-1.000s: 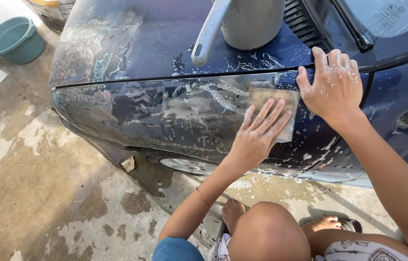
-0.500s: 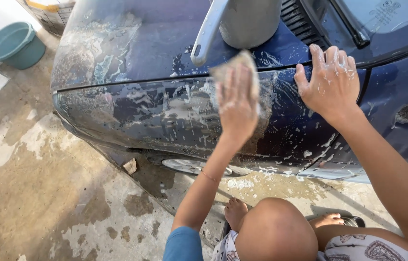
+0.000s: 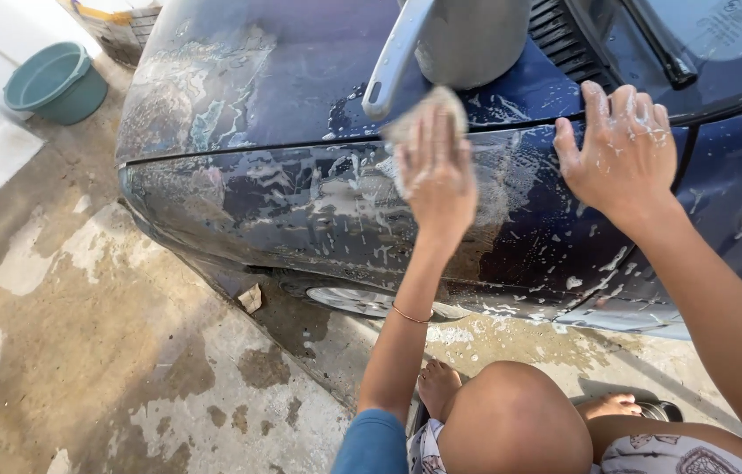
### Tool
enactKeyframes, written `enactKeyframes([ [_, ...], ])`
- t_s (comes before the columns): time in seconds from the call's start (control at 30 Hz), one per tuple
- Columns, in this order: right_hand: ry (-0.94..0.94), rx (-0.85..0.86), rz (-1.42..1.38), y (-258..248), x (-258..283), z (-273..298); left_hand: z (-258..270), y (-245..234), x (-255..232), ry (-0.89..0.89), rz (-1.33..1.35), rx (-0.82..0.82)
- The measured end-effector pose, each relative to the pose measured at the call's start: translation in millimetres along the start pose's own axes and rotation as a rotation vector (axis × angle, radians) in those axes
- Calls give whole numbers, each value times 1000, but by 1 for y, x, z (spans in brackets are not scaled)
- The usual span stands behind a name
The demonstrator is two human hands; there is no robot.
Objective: The person scrubs the front bumper of a blue car with a soapy sponge, moving from the lower section to the upper edge near the hood. They then use their hands to wipe the soapy surface before resuming scrubbing with the sponge.
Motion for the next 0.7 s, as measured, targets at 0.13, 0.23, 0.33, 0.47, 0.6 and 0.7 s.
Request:
enactKeyframes([
  [0.13,28,76,-58,8,-4,-4,28,23,-10,-81,114,114],
  [0.23,23,83,-60,8,-3,-4,32,27,-25,131,126,140],
  [0.33,15,59,-53,-2,-2,0,9,20,14,-50,116,117],
  [0.47,52,72,-58,6,-3,-5,30,21,-39,216,-521,378],
  [0.6,28,51,-49,8,1,1,82,1,-68,316,-78,316],
  [0.7,59,-135,-88,7,-6,-4,64,-14,-69,207,305,229],
])
Point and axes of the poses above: each hand's wrist, its own z-axis away from the middle knuckle, its own y-axis out of the palm, x = y × z, the point moved 10 cm from there along -z, towards the middle knuckle, and after that the axes turned 6 degrees about z, right-handed, at the moved point
